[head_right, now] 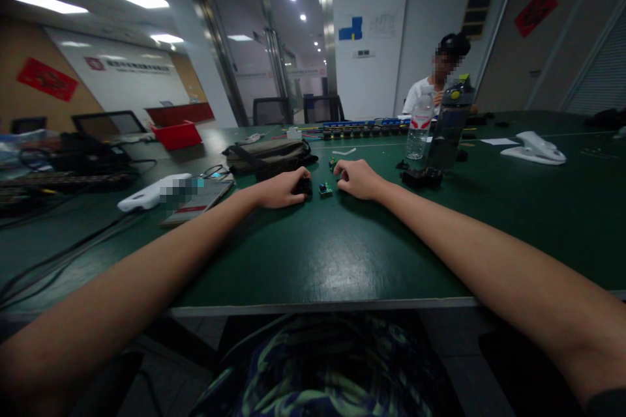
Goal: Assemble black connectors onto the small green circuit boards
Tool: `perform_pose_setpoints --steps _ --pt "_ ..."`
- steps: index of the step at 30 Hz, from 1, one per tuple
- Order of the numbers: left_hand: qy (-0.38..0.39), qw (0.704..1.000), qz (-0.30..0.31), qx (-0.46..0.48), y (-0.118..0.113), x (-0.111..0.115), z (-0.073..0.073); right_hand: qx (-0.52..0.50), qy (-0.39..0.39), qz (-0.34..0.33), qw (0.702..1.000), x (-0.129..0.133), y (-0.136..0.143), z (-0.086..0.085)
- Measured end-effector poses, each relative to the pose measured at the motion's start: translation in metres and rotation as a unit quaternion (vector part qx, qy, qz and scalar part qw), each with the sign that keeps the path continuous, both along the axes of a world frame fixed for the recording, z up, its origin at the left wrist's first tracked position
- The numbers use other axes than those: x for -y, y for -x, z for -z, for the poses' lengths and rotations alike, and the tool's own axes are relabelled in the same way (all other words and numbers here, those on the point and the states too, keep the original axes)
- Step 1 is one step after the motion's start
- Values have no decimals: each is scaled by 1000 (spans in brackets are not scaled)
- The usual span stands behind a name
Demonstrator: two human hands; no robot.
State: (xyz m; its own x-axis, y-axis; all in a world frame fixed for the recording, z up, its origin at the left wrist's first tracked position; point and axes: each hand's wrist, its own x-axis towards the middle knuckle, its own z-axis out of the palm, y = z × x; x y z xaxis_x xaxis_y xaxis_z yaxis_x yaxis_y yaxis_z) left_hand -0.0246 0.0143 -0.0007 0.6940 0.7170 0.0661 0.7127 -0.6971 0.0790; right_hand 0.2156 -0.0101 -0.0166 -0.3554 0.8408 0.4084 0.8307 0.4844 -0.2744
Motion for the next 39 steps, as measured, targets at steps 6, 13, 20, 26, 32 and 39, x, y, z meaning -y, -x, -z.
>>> perform_pose_setpoints --steps 6,13,20,26,32,39 --pt "-1 1000 6 -1 1 0 0 11 4 28 1000 -2 -3 -1" --pt "2 1000 -1 -8 0 1 -1 73 23 36 996 -3 -3 -1" --pt "-8 1000 5 -9 0 0 0 102 46 31 993 -3 -1 -1" --pt "-6 1000 3 -10 0 1 -2 101 37 15 994 -5 -2 1" --pt "-1 1000 6 -5 1 0 -1 105 31 9 994 -6 -1 3" --pt "-8 1000 11 -10 1 -2 1 117 37 3 992 -5 -1 2"
